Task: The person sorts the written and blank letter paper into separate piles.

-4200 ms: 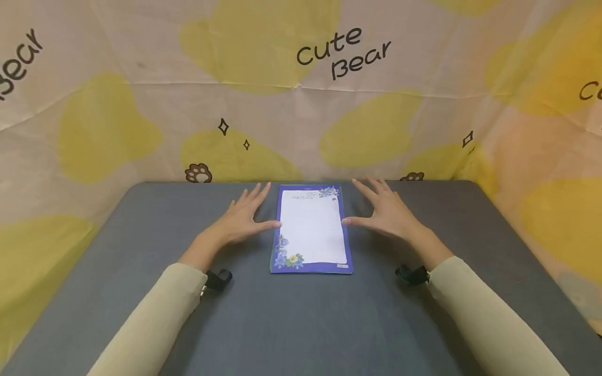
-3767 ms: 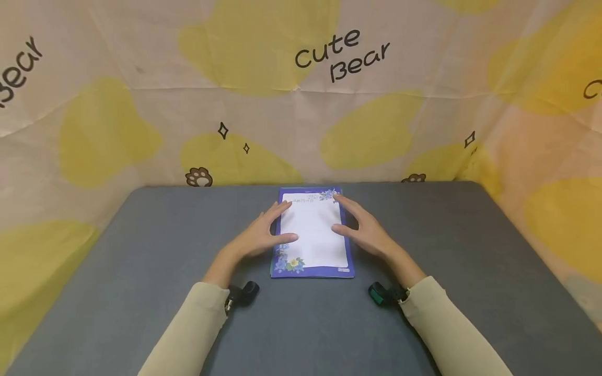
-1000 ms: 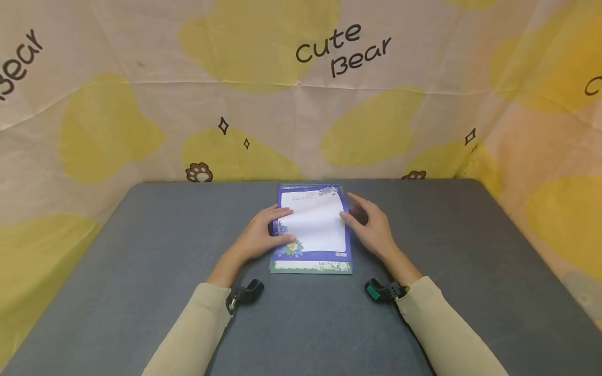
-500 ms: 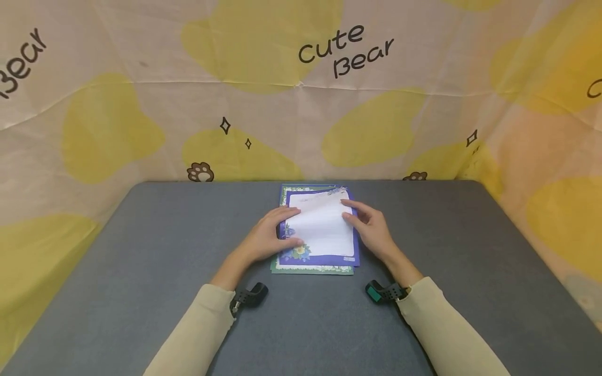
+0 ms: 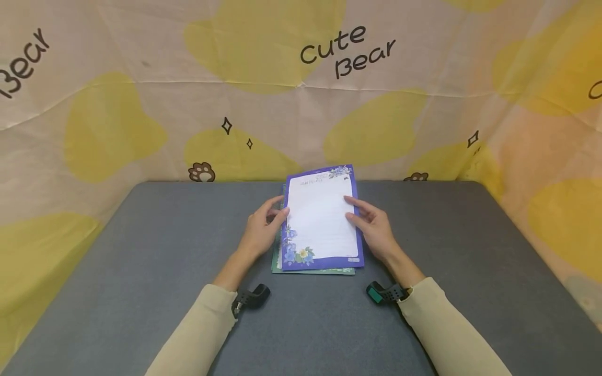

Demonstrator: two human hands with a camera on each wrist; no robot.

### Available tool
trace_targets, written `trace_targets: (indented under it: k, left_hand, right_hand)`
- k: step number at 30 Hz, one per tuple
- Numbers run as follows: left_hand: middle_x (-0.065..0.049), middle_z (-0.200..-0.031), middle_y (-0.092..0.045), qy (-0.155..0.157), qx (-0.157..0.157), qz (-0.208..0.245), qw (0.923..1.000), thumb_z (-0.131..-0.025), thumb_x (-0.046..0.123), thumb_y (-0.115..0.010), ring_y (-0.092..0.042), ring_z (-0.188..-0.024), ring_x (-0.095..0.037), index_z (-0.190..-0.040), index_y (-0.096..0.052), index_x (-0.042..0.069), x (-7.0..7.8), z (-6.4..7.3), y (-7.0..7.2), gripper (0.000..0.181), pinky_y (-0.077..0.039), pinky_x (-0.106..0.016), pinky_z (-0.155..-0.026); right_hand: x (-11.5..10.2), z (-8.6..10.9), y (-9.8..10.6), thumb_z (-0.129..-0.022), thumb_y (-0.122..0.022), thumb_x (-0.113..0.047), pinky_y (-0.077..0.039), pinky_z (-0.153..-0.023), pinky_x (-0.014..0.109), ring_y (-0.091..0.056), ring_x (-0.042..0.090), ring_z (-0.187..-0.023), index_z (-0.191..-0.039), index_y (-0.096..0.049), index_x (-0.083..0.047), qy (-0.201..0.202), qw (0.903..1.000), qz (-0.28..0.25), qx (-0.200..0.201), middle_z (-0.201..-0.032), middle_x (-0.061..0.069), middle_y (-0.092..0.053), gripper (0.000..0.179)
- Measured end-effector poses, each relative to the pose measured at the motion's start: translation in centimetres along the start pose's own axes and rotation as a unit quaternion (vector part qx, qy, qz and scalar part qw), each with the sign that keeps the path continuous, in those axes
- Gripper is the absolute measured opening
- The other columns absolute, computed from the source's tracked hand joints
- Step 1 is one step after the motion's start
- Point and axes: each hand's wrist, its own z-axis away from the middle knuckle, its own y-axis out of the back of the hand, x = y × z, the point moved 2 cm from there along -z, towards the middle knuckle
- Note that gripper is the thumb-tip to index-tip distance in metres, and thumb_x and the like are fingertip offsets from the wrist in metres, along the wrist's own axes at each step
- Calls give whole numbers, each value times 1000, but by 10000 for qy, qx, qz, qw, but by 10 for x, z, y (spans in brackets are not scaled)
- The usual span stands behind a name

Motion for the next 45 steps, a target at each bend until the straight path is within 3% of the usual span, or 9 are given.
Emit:
trace_targets:
  k: [4, 13, 18, 20, 23, 26, 39, 42, 45]
  left_hand:
    - [-10, -109, -75, -225, -25, 509, 9984, -101, 32, -63, -68, -97, -22, -139, -61, 17, 4, 1, -2, 41, -54, -38, -88]
    - [-9, -72, -55, -434, 27, 637, 9970, -94, 13, -72, -47, -64, -16, -131, -68, 15, 13, 3, -6, 37, -38, -21, -56]
    - [-12, -105, -67, -459, 78, 464, 9978, -92, 9, -73, -53, -67, -15, -137, -64, 15, 20, 2, -11, 47, -44, -21, -60]
    - [-11, -127, -64, -455, 151, 320, 9983, -91, 9, -73, -56, -71, -16, -140, -62, 14, 24, 2, -14, 50, -47, -21, -63]
    - [-11, -142, -58, -413, 286, 207, 9985, -90, 7, -74, -59, -74, -16, -142, -60, 12, 29, 2, -18, 54, -49, -20, -65]
    - [-12, -146, -55, -417, 363, 194, 9983, -90, 5, -73, -59, -74, -16, -144, -58, 11, 34, 0, -23, 56, -49, -20, -65]
    - [-12, -142, -58, -446, 225, 272, 9984, -89, 4, -74, -64, -82, -19, -143, -57, 8, 51, -5, -55, 57, -57, -27, -73]
    - [-13, -142, -58, -437, 103, 306, 9985, -89, 5, -74, -64, -81, -19, -143, -57, 7, 55, -5, -64, 57, -59, -30, -76]
    - [-13, -142, -57, -416, -3, 345, 9985, -89, 4, -74, -64, -81, -19, -144, -56, 7, 58, -7, -73, 58, -59, -31, -77]
  right_hand:
    - [0, 2, 1, -102, -61, -16, -47, -105, 17, -45, 21, -146, -146, -55, -13, -13, 10000, 9, 36, -157, 2, -49, 44]
    - [-1, 4, 3, -100, -64, -14, -52, -99, 19, -55, 27, -138, -148, -52, -15, 56, 9995, 43, 292, -157, 6, -48, 50]
    - [0, 8, 7, -97, -69, -16, -57, -83, 15, -69, 24, -118, -147, -54, -21, 69, 9958, 471, 786, -157, 6, -48, 52]
    - [0, 9, 8, -96, -70, -16, -55, -67, 13, -74, 15, -91, -145, -56, -23, 93, 9935, 592, 967, -152, 8, -53, 52]
    - [0, 10, 10, -94, -72, -13, -43, -50, 14, -55, 4, -57, -143, -59, -21, 207, 9908, 636, 1175, -139, 13, -62, 51]
    - [0, 11, 12, -93, -73, -12, -35, -44, 17, -39, 4, -46, -141, -61, -19, 282, 9883, 637, 1355, -132, 14, -64, 49]
    - [-27, 35, 29, -95, -66, -4, -36, -49, 16, -39, 1, -50, -142, -58, -5, -47, 9760, 1044, 1911, -146, 19, -57, 47]
    - [-10, 33, 41, -96, -67, -9, -54, -71, 16, -64, 6, -80, -143, -58, -12, -92, 9746, 1078, 1959, -150, 14, -54, 48]
    - [7, 32, 53, -96, -69, -15, -54, -104, 35, -61, 15, -125, -144, -58, -18, -79, 9734, 1129, 1991, -153, 7, -53, 49]
